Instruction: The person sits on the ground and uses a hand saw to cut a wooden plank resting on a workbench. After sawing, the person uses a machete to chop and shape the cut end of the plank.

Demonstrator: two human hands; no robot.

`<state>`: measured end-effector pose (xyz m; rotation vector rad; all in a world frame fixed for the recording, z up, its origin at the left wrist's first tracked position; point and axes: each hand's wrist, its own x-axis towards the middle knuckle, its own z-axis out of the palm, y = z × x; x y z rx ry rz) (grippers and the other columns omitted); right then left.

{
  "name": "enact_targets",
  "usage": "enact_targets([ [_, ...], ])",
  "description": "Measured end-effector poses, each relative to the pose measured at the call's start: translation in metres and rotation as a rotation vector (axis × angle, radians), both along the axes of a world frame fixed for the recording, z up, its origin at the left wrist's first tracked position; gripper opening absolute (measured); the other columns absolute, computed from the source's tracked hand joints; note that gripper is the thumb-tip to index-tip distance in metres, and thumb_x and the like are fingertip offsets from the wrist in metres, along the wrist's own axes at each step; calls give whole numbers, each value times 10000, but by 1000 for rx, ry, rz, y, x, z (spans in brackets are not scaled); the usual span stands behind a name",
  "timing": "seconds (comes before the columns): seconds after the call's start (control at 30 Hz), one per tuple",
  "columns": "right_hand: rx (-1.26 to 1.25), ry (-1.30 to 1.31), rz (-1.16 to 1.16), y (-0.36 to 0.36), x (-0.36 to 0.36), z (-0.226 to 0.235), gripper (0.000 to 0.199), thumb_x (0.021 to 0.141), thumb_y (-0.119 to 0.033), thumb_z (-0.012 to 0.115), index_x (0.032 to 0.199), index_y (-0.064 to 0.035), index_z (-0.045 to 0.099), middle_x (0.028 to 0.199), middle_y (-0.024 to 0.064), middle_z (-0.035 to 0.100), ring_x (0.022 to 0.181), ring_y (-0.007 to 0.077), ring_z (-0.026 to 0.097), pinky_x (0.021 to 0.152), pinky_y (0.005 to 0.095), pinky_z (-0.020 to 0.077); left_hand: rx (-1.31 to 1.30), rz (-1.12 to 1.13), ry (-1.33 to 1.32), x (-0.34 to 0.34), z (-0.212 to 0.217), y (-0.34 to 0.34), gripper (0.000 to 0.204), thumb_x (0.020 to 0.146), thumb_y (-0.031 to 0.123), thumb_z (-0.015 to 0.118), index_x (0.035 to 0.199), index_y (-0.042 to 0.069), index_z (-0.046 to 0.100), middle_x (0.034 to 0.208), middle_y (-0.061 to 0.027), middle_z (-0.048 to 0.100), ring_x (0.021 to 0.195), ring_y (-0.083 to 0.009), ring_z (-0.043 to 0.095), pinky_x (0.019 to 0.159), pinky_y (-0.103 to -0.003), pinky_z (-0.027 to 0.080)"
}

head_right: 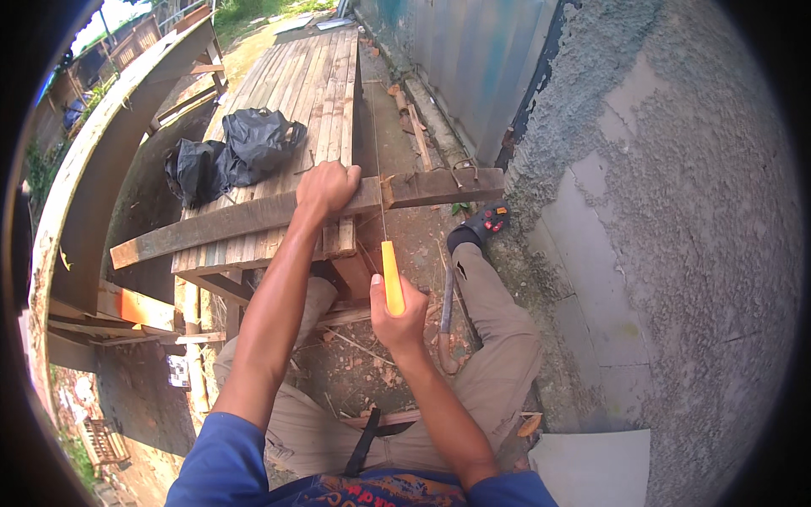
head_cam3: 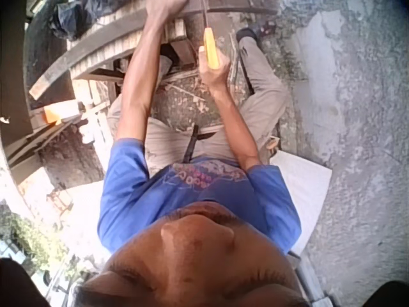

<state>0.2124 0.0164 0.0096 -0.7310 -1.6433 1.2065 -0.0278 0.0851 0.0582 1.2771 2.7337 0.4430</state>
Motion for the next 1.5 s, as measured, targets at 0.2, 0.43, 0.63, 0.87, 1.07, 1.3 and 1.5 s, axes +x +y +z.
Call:
enact_targets([
  [0.2, 61, -159, -2, -90, 100, -47, 102, 900, -70, 671, 862, 24, 666, 590, 88, 541, 500, 196, 581, 496, 351, 452, 45, 32, 6, -6, -3, -3, 572, 937, 457, 466, 895, -20, 779, 946, -259, 736, 915, -422, 724, 881, -485, 560],
  [0.43, -102, 33, -9, 18, 6, -3, 277, 965, -123, 649, 729, -8, 561, 571, 52, 473, 525, 125, 428, 497, 333, 343, 113, 43, 109, 15, -6, -10, 555, 924, 458, 488, 850, -6, 784, 875, -252, 736, 860, -419, 730, 813, -484, 579],
  [0.63, 67, -30, -15, -5, 13, -22, 269, 955, -109, 667, 731, -9, 558, 565, 68, 498, 494, 151, 463, 484, 359, 366, 82, 29, 18, -4, -1, 0, 600, 935, 460, 447, 910, -53, 757, 948, -306, 715, 926, -456, 707, 868, -522, 549],
  [0.87, -9, -224, 70, -99, 149, -92, 384, 927, -88, 585, 1245, 118, 649, 809, 118, 685, 748, 128, 646, 706, 274, 517, -21, 67, -72, -9, -4, 3, 595, 936, 469, 453, 1014, -31, 766, 1064, -272, 725, 1032, -420, 703, 935, -480, 542],
  [1.07, 4, -32, -10, 1, 17, -4, 269, 954, -111, 660, 730, -13, 547, 553, 68, 470, 496, 145, 446, 484, 343, 360, 13, 22, 12, 5, 3, -3, 579, 943, 457, 459, 953, -28, 774, 1010, -280, 727, 971, -426, 714, 902, -485, 554],
  [1.3, 111, -103, -15, -28, 36, -37, 210, 927, -105, 668, 762, -11, 577, 557, 87, 486, 452, 213, 509, 472, 351, 404, -12, 12, -35, -13, -1, 3, 583, 942, 459, 453, 984, -29, 768, 1057, -272, 725, 1011, -424, 706, 926, -490, 544],
  [1.5, 118, -271, 93, -81, 136, -68, 235, 893, -64, 659, 1084, 68, 697, 629, 110, 561, 485, 213, 573, 489, 336, 449, -53, 38, -74, -8, -3, 2, 570, 935, 458, 460, 1000, -17, 769, 1076, -267, 724, 1030, -423, 701, 936, -491, 539],
])
